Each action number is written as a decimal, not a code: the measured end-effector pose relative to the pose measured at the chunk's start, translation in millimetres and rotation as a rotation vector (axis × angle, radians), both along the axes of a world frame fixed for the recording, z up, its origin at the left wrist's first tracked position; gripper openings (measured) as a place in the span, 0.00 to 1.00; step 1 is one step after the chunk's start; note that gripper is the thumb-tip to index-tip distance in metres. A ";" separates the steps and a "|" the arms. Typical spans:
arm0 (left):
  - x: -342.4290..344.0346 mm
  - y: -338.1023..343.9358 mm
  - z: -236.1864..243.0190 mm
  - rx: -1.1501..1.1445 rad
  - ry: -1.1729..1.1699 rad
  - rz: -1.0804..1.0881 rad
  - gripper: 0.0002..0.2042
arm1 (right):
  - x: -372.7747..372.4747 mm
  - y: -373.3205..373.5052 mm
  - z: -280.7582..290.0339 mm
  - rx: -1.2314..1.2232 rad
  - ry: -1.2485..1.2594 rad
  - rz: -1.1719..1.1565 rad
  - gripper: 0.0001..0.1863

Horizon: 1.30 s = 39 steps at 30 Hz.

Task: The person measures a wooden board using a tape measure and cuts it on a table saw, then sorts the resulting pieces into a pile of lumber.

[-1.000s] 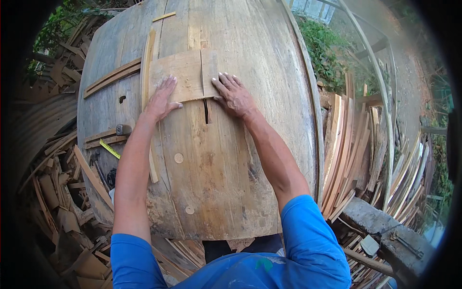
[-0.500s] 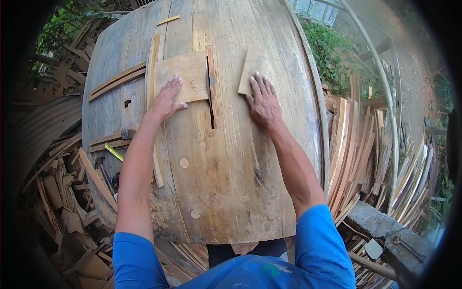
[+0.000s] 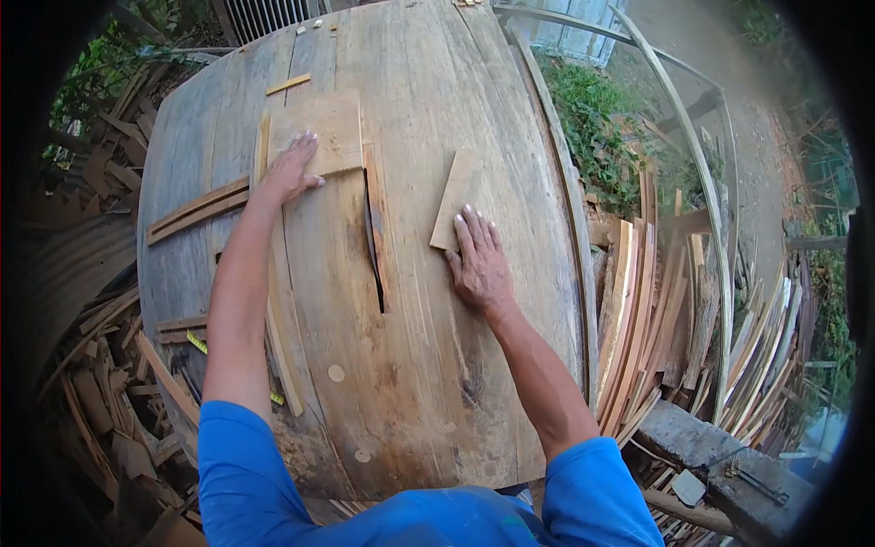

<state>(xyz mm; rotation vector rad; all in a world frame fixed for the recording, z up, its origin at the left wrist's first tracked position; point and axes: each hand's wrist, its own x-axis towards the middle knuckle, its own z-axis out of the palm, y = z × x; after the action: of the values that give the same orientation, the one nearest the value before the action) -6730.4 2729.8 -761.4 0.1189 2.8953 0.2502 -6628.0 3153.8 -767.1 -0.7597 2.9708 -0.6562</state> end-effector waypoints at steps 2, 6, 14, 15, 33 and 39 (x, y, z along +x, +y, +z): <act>-31.4 -4.5 -2.9 -0.009 0.001 0.000 0.48 | -0.9 -2.0 -0.8 -0.004 -0.005 -0.012 0.33; -90.0 0.4 -15.3 -0.022 0.019 -0.013 0.47 | -3.2 -2.8 -2.3 -0.017 -0.040 -0.011 0.33; -174.8 38.9 -21.9 0.264 -0.050 0.359 0.53 | -10.3 2.3 2.5 -0.052 -0.050 -0.025 0.33; -177.7 19.5 -37.3 0.113 0.185 0.672 0.55 | -9.5 -8.7 6.6 -0.108 -0.060 0.003 0.33; -240.9 315.3 -19.0 -0.106 0.104 0.545 0.56 | -11.1 13.0 -7.5 -0.200 -0.064 -0.057 0.33; -202.6 378.2 -1.8 -0.117 0.077 0.350 0.55 | -8.0 13.4 -1.6 -0.338 -0.115 -0.073 0.36</act>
<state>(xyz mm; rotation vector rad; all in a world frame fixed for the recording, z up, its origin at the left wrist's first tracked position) -6933.0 3108.0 -763.3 -0.4096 2.9830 0.1361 -6636.0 3167.2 -768.7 -0.6014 2.8282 -1.1838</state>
